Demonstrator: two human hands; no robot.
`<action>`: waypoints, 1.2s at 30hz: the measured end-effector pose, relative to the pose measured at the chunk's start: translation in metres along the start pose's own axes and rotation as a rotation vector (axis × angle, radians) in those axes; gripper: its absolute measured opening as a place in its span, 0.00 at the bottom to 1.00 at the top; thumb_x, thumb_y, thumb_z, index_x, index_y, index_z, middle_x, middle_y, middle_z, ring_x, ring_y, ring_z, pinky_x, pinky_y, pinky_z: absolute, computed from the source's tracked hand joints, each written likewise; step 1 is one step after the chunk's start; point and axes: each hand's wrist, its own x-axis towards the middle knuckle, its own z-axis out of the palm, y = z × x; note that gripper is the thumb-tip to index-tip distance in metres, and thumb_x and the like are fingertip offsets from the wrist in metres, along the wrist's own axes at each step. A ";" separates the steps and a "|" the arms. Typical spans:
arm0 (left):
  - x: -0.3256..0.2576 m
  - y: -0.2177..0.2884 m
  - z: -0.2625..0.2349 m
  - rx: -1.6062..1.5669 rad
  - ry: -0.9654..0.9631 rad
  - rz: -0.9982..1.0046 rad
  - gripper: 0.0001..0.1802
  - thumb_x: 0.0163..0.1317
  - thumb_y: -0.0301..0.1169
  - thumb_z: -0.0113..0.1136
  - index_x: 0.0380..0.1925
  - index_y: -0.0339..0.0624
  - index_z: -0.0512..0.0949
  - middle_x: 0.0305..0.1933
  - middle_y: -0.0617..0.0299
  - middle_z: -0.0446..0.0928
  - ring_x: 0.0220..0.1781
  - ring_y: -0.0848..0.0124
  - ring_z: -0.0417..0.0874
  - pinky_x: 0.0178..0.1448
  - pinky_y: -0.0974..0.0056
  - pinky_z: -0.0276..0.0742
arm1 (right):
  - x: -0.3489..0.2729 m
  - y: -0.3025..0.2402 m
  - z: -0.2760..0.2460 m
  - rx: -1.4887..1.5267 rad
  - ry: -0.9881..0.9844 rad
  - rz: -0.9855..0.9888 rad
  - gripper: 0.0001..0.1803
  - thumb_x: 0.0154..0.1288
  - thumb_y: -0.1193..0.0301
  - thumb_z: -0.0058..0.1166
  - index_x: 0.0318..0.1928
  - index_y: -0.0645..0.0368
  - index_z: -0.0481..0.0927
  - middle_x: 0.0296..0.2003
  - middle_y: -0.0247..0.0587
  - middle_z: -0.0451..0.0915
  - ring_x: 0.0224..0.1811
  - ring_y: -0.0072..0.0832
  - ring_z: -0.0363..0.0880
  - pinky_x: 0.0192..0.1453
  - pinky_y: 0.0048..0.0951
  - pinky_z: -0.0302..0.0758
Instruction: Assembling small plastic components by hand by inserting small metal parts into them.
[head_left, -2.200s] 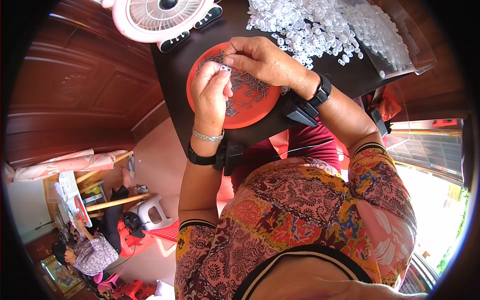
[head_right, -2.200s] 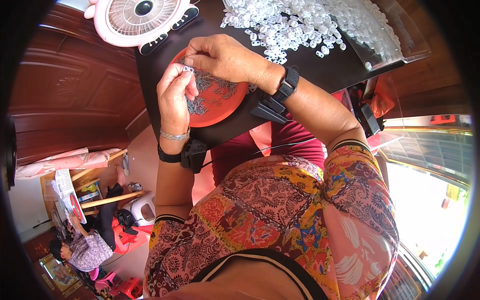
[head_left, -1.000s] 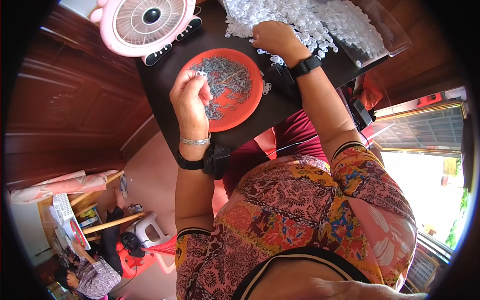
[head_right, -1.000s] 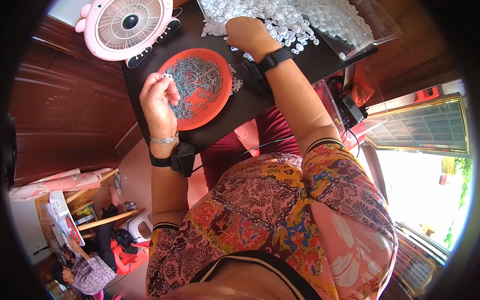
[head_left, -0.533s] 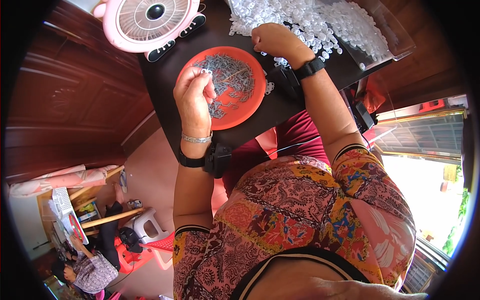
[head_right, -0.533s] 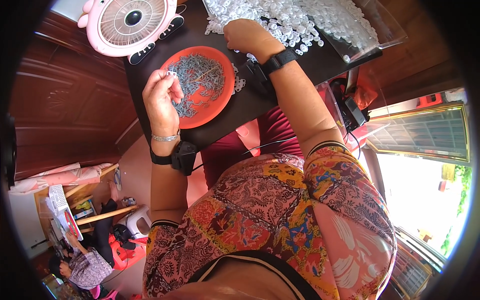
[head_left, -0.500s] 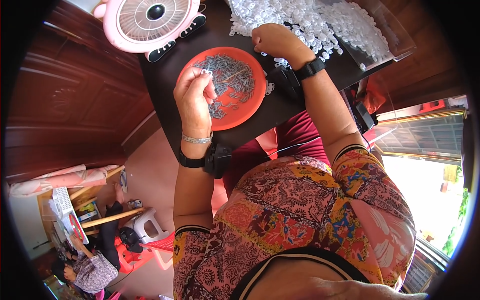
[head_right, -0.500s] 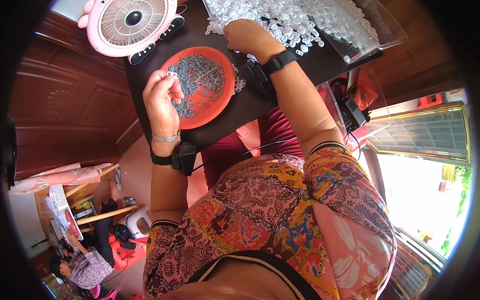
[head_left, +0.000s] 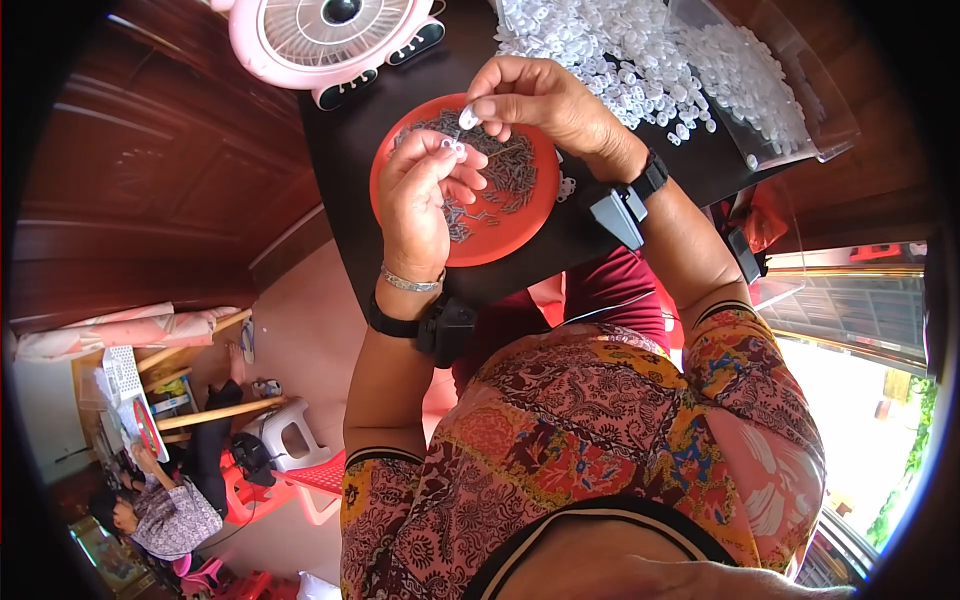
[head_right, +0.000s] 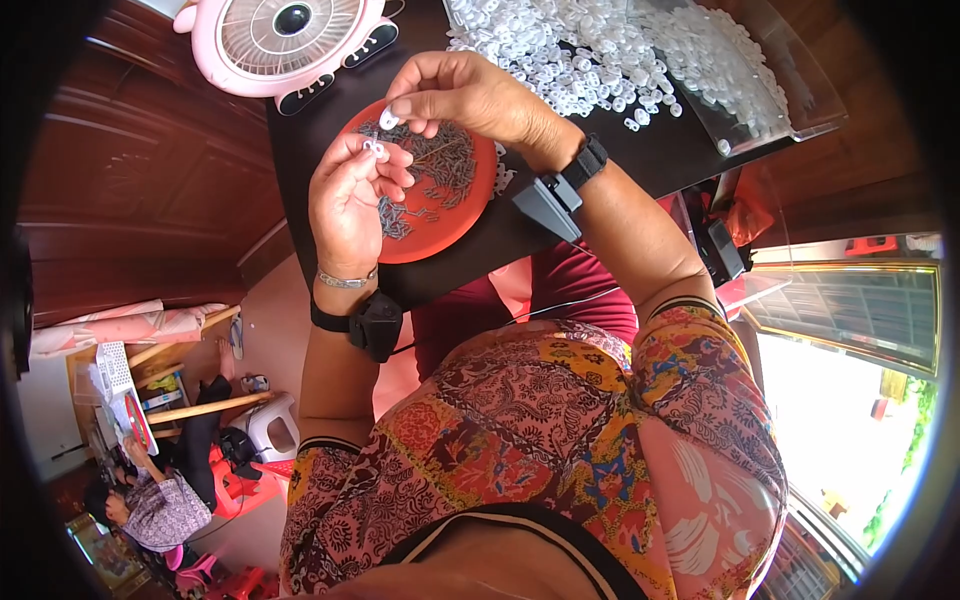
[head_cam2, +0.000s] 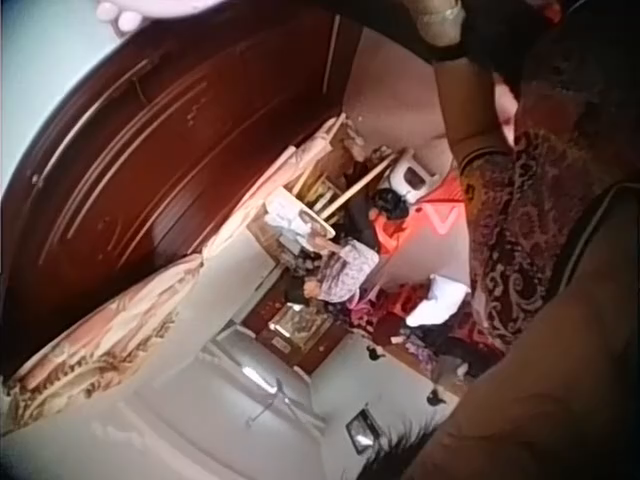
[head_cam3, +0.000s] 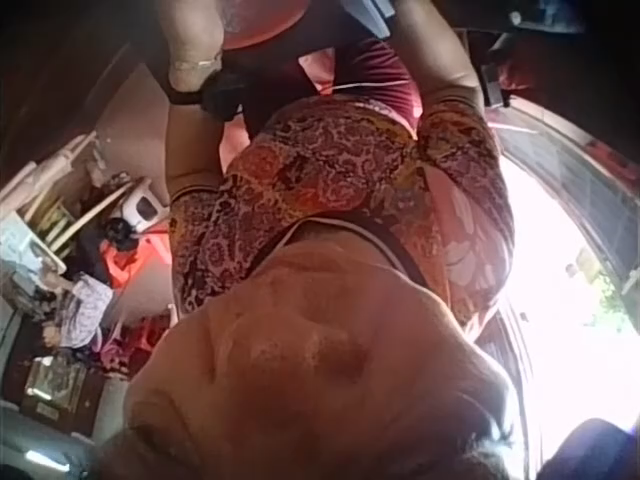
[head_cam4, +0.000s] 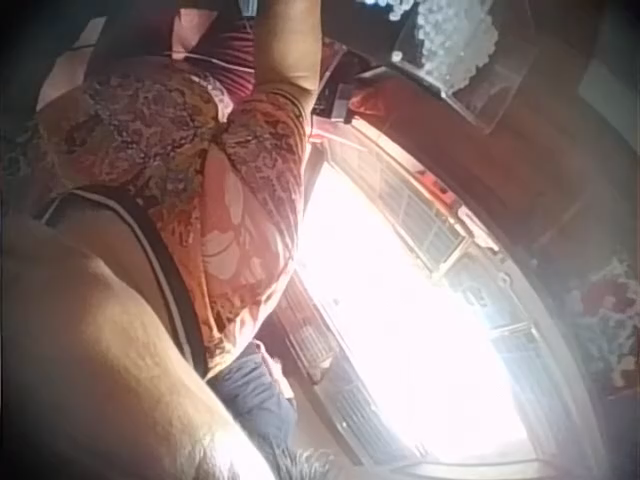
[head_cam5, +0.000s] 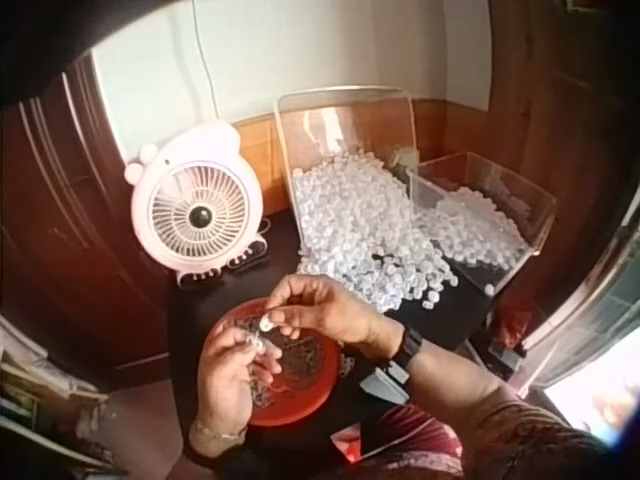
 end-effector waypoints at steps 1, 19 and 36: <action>0.000 0.000 0.000 -0.021 -0.007 0.006 0.08 0.62 0.31 0.49 0.29 0.38 0.74 0.30 0.56 0.79 0.26 0.74 0.78 0.29 0.73 0.71 | 0.000 0.002 0.002 0.001 -0.002 0.000 0.06 0.64 0.73 0.55 0.40 0.63 0.78 0.29 0.30 0.78 0.30 0.15 0.74 0.36 0.17 0.72; 0.000 -0.002 0.001 -0.043 0.039 0.130 0.07 0.61 0.29 0.50 0.29 0.37 0.74 0.30 0.55 0.80 0.26 0.75 0.77 0.31 0.73 0.69 | -0.006 -0.001 0.012 -0.307 -0.040 -0.182 0.08 0.57 0.81 0.61 0.38 0.62 0.80 0.34 0.31 0.79 0.39 0.19 0.77 0.47 0.21 0.73; 0.002 -0.004 -0.001 -0.138 0.023 0.076 0.07 0.61 0.28 0.50 0.29 0.37 0.74 0.29 0.56 0.78 0.27 0.73 0.77 0.32 0.71 0.70 | -0.005 0.001 0.020 -0.279 -0.028 -0.120 0.10 0.63 0.78 0.56 0.45 0.63 0.80 0.37 0.32 0.81 0.41 0.18 0.78 0.48 0.22 0.76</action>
